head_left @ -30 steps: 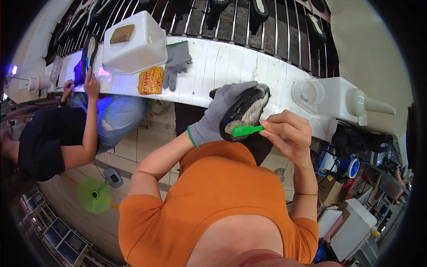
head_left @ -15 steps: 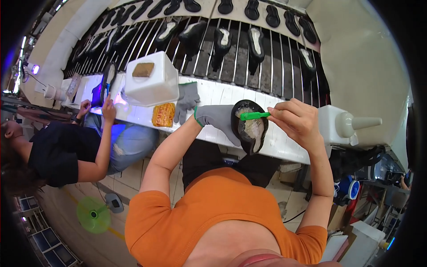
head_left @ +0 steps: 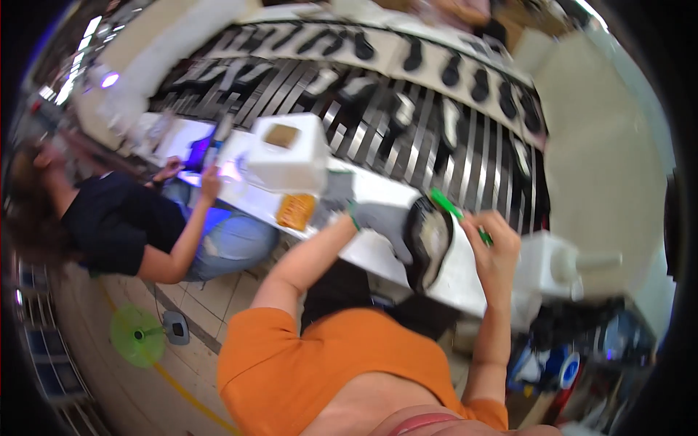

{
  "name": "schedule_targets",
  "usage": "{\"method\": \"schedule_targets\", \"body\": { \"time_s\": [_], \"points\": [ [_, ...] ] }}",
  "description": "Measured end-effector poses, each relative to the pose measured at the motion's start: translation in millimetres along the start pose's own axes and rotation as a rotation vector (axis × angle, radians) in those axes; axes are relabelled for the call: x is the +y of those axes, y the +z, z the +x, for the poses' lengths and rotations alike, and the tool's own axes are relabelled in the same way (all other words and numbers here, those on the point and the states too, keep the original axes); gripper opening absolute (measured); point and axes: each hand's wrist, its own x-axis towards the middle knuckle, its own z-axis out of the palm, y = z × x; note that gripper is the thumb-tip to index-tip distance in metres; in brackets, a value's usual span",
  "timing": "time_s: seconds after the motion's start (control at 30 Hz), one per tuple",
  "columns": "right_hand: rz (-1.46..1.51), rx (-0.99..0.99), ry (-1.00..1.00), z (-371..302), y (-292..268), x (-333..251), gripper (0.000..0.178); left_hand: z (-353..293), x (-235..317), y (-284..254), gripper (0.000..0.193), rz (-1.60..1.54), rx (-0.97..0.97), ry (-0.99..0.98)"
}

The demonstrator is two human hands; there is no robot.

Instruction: Apply adhesive or primer to the bottom edges of shoe soles using a brush.

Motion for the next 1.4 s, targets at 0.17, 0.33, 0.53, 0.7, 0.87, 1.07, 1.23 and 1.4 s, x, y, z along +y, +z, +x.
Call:
{"method": "schedule_targets", "body": {
  "time_s": [0.17, 0.33, 0.53, 0.7, 0.87, 1.07, 1.23, 1.4],
  "points": [
    [-0.008, -0.113, -0.123, 14, -2, -14, 0.011, 3, -1, 1, 0.046, -0.072, -0.013, 0.140],
    [0.014, -0.484, -0.219, 21, -20, -17, 0.010, 2, 1, 3, 0.062, -0.095, -0.087, 0.238],
    [0.089, -0.236, -0.124, 28, -9, 8, 0.013, -1, -10, 2, 0.052, -0.362, -0.051, -0.001],
    [0.135, -0.454, -0.011, 0, -5, 34, 0.014, -1, -18, 2, 0.054, -0.297, 0.022, 0.156],
    [0.341, -0.194, 0.162, -14, 3, 58, 0.011, 1, -11, 7, 0.056, -0.329, -0.039, 0.103],
    [0.352, -0.387, 0.414, -62, -5, 81, 0.008, -2, -11, 16, 0.056, -0.454, -0.021, -0.040],
    [0.496, -0.070, 0.686, -122, -34, 117, 0.015, -11, -20, 28, 0.049, -0.473, 0.144, 0.000],
    [0.170, 0.249, 0.809, -151, -52, 128, 0.019, -17, -27, 38, 0.062, -0.224, 0.404, 0.034]
  ]
}}
